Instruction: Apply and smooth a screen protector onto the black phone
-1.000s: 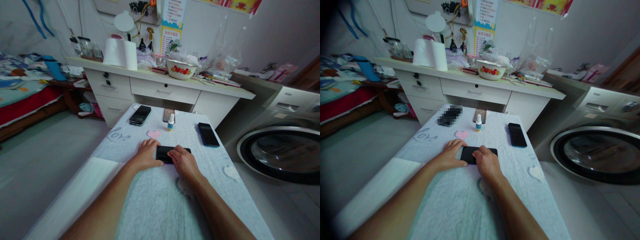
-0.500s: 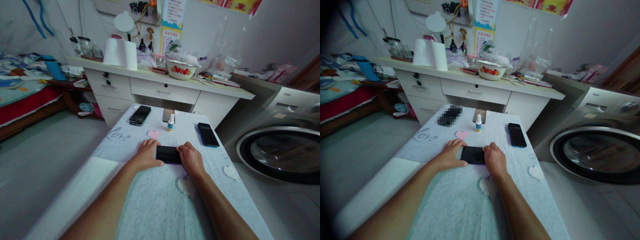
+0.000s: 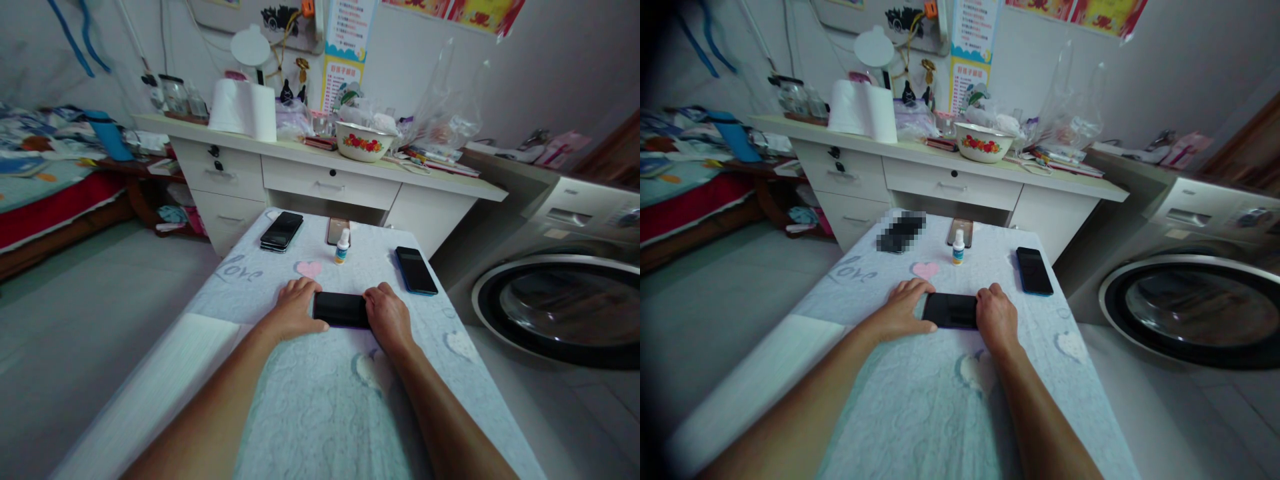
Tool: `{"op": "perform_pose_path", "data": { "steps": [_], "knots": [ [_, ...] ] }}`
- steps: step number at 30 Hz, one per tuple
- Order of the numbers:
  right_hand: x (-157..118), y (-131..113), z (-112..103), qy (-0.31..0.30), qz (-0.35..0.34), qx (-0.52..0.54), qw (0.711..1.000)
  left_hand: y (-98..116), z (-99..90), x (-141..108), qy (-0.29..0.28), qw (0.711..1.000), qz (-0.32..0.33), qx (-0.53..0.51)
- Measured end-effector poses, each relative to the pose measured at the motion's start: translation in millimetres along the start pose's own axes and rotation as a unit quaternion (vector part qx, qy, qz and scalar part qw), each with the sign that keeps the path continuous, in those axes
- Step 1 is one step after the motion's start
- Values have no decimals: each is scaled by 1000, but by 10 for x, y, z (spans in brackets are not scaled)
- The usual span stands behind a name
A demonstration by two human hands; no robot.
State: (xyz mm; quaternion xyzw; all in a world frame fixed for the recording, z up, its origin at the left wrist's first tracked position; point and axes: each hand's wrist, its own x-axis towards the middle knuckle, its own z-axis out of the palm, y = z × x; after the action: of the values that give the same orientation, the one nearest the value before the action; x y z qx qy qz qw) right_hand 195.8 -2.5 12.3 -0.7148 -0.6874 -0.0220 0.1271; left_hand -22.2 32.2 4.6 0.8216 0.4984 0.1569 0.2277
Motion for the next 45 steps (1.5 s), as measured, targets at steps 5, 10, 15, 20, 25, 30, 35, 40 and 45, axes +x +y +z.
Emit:
{"op": "perform_pose_path", "data": {
  "steps": [5, 10, 15, 20, 25, 30, 35, 40, 45],
  "knots": [
    [17, -79, -14, -16, -17, 2, 1000, -1, 5, 12, -1, 1000, -2, 5],
    [40, -176, -59, -47, -41, -12, 998, 12, -6, 4, -4, 1000, -4, 4],
    [44, -269, -86, -62, -59, -14, 996, 0, 3, 8, 1, 1000, -3, 6],
    [44, -325, -59, -62, -73, 3, 995, 9, 2, 4, 0, 1000, 0, 7],
    [30, -365, -49, -65, -86, 16, 994, 15, -8, 3, 0, 1000, 1, 5],
    [4, -380, -31, -67, -118, 18, 991, 24, -12, 7, 1, 1000, -3, 3],
    [5, -372, -1, -61, -135, 8, 989, 39, -20, 4, -1, 1000, -9, 2],
    [23, -308, -18, -66, -105, 7, 992, 44, -28, 1, -3, 1000, -10, 2],
    [31, -184, -52, -54, -73, 3, 996, 45, -33, -4, -7, 1000, -11, 1]
  ]
}}
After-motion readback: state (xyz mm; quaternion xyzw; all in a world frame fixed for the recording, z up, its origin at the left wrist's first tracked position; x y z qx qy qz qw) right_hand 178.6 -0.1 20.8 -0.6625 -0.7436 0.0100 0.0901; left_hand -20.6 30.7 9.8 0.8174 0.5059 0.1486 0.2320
